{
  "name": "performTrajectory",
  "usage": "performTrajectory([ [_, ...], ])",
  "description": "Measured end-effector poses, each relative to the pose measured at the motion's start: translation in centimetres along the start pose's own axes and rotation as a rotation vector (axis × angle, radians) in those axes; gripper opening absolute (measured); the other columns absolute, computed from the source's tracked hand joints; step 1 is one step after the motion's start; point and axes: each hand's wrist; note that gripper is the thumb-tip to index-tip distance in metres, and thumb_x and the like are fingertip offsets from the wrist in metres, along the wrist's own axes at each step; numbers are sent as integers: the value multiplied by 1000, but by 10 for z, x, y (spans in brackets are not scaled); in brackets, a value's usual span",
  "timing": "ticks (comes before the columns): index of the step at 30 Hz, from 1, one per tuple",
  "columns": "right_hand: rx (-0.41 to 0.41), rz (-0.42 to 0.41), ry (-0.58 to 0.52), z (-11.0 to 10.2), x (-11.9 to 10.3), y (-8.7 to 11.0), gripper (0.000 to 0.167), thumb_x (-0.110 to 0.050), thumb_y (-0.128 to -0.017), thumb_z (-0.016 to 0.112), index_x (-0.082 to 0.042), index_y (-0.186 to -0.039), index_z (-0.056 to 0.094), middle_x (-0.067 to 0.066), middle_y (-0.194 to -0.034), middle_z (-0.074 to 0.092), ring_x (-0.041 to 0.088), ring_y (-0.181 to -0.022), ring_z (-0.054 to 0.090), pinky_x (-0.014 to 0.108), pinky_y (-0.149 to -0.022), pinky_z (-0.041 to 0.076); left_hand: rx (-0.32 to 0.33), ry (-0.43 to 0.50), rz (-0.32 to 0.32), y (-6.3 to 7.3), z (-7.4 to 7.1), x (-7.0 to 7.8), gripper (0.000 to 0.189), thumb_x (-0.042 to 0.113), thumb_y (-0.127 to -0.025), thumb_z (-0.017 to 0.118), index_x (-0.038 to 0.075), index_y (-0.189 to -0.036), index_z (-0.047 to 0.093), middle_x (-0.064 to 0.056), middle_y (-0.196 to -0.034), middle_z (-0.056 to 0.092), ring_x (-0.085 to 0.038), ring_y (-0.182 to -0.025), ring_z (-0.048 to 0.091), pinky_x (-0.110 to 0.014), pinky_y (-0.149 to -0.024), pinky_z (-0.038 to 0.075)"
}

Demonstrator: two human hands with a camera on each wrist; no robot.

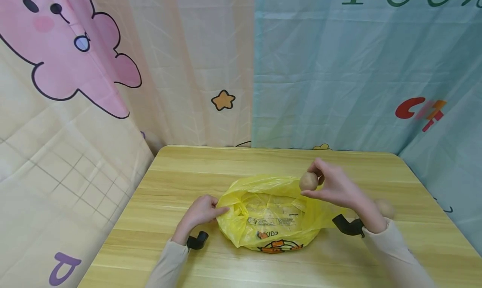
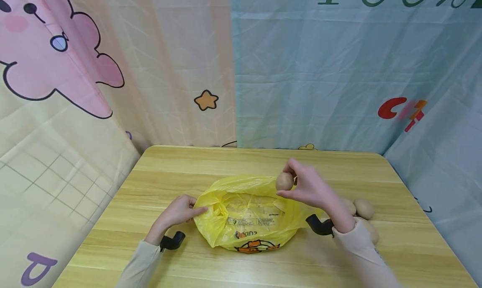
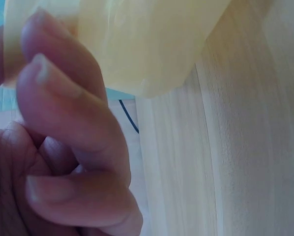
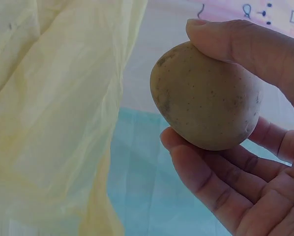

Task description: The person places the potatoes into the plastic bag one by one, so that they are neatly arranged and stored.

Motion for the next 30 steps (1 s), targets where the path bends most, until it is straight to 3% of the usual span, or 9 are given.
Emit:
performTrajectory([
  [14, -74, 7, -109, 25, -9, -11, 45, -16, -69, 86, -12, -97, 51, -6, -88, 56, 9, -78, 58, 32, -67, 53, 0, -3, -13, 1, -1, 2, 32, 33, -88, 68, 12, -66, 61, 2, -52, 55, -10, -44, 48, -25, -43, 33],
  [30, -88, 27, -126, 49, -18, -15, 47, -18, -68, 87, -14, -93, 47, -6, -86, 53, 10, -75, 55, 28, -64, 51, 4, 1, -4, 0, 1, 0, 31, 34, -88, 68, 12, -65, 62, 2, -52, 56, -10, -44, 49, -24, -42, 31],
])
Point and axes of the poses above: each hand's wrist, its own y-axis away from the middle knuckle, its own z-axis out of the palm, x = y × z
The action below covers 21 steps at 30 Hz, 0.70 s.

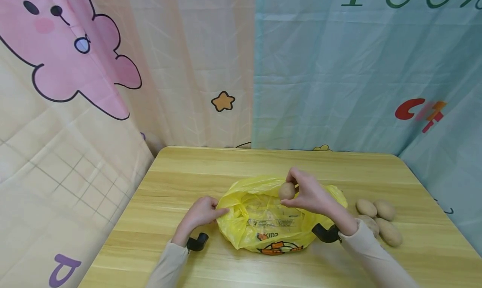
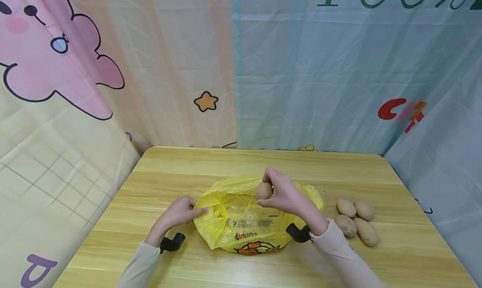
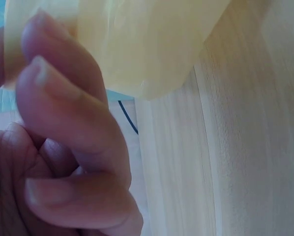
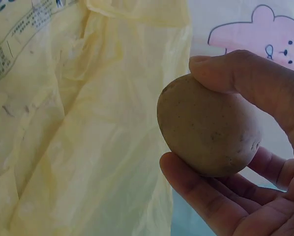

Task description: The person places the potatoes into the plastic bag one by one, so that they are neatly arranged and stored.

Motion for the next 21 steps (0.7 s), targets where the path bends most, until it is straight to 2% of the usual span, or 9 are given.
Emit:
performTrajectory([
  [9, 0, -3, -41, 16, -1, -5, 47, -14, -67, 88, -12, -92, 48, -3, -89, 52, 14, -79, 55, 26, -61, 50, -3, 6, -2, 0, 0, -1, 31, 34, -88, 68, 13, -66, 62, 0, -53, 57, -10, -44, 48, -24, -42, 30],
  [21, 0, 57, -129, 37, -4, -7, 46, -16, -68, 87, -11, -93, 49, -1, -88, 57, 14, -78, 58, 25, -57, 51, -8, 14, 0, 1, 0, 0, 31, 33, -88, 68, 12, -66, 62, -3, -53, 57, -8, -43, 46, -23, -42, 29],
])
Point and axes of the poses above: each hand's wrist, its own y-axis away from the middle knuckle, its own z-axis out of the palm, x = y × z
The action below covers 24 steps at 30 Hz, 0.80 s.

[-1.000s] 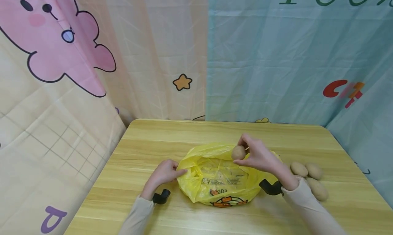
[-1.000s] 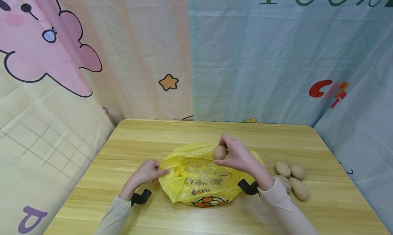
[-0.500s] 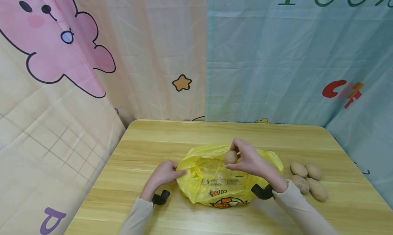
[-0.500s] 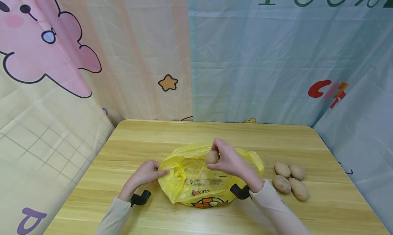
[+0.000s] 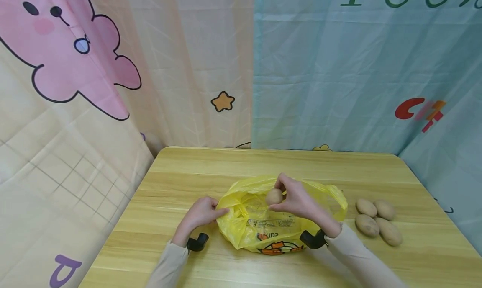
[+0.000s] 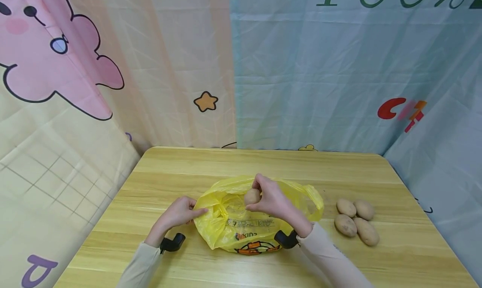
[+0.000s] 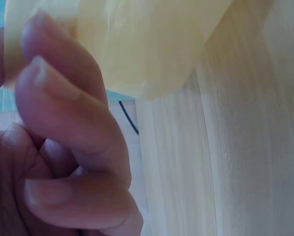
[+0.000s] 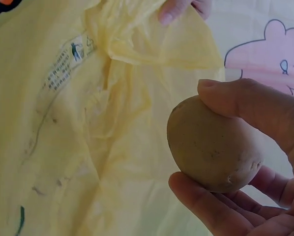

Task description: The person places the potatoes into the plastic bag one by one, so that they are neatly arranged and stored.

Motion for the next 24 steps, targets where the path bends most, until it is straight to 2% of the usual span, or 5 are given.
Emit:
performTrajectory([
  [10, 60, 74, -13, 22, 4, 1, 46, -20, -67, 88, -10, -91, 50, -1, -84, 59, 13, -73, 57, 25, -55, 49, -3, -13, 4, 0, 1, 0, 34, 35, -88, 68, 13, -63, 59, -3, -52, 57, -8, -43, 45, -23, -42, 29],
  [24, 148, 161, -87, 48, 9, -3, 48, -14, -66, 88, -5, -96, 52, 5, -90, 58, 21, -82, 61, 26, -61, 52, -7, -11, 11, -1, 3, -2, 35, 37, -88, 68, 13, -63, 60, -4, -52, 57, -8, -42, 46, -22, -41, 29],
])
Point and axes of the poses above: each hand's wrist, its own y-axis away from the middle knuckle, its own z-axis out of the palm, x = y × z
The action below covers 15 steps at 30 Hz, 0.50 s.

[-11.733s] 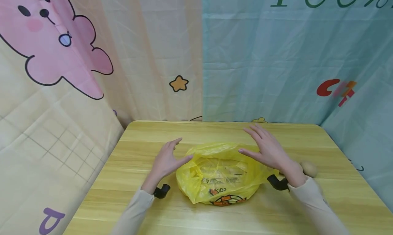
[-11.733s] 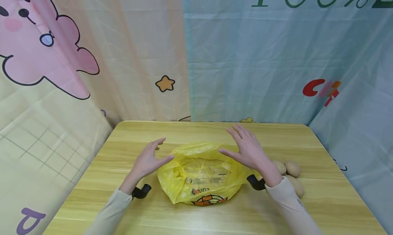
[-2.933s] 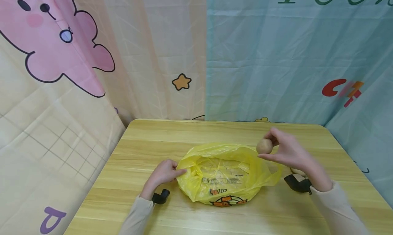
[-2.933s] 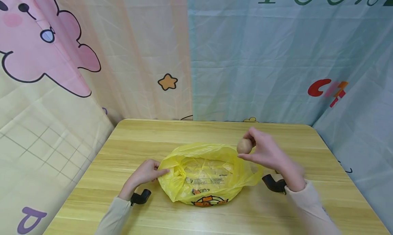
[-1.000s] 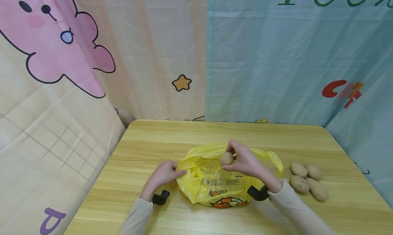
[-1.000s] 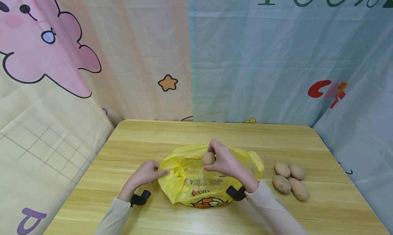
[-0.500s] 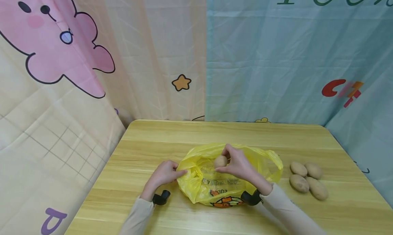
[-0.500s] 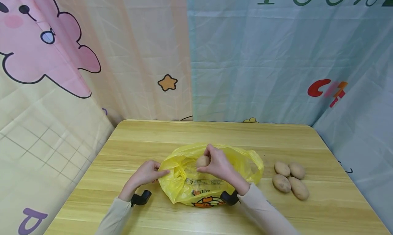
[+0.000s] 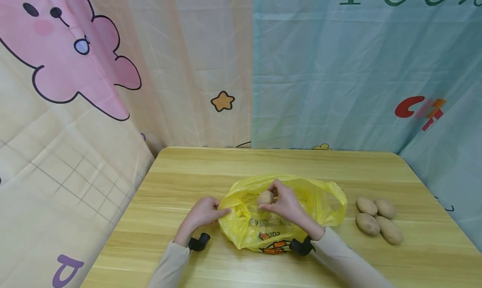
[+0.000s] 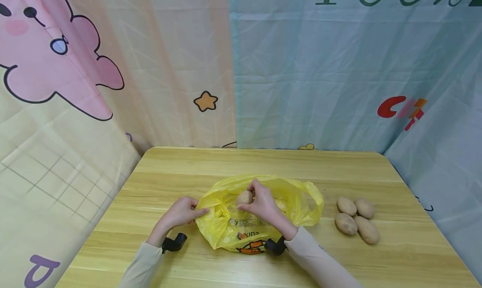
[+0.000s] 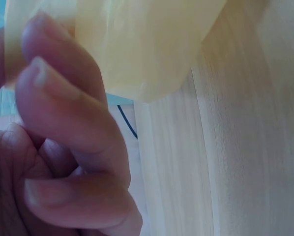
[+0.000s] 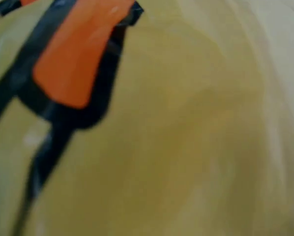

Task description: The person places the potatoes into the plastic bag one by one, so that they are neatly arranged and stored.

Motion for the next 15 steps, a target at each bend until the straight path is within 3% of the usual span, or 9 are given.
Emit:
performTrajectory([
  [15, 29, 50, -30, 21, 9, -1, 47, -7, -66, 88, -5, -94, 49, 9, -93, 58, 25, -83, 62, 30, -62, 53, -12, 15, 1, 0, 0, 0, 31, 34, -87, 69, 13, -66, 62, -4, -53, 58, -8, -43, 45, -22, -41, 30],
])
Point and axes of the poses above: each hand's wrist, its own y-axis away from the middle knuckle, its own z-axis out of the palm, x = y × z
